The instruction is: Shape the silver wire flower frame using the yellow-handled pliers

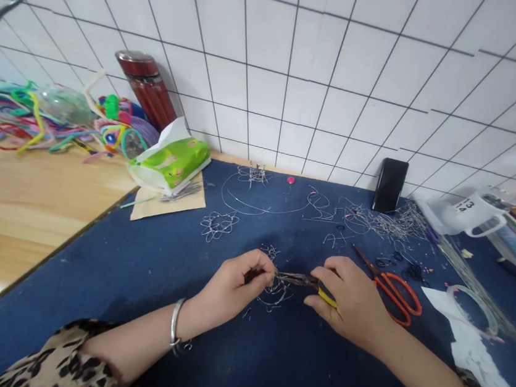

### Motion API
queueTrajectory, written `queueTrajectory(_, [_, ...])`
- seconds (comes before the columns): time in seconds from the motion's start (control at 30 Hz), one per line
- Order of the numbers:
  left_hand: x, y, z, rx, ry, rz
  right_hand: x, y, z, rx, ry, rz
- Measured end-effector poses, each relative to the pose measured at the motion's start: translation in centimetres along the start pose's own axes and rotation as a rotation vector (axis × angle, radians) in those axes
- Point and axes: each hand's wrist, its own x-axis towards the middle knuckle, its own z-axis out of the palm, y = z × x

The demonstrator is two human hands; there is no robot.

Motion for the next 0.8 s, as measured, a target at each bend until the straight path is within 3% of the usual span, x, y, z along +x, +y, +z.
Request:
queueTrajectory(0.43, [-0.03,-0.30,0.06,0.020,-0.021,-0.020,0.08,-0.31,-0.30,-0.070,-0.071,-0.012])
queueTrajectory(0.8, [-0.05,-0.64,0.06,0.011,-0.035,-0.014,-0.05,-0.27,0.19,-0.103,-0.049,-0.012])
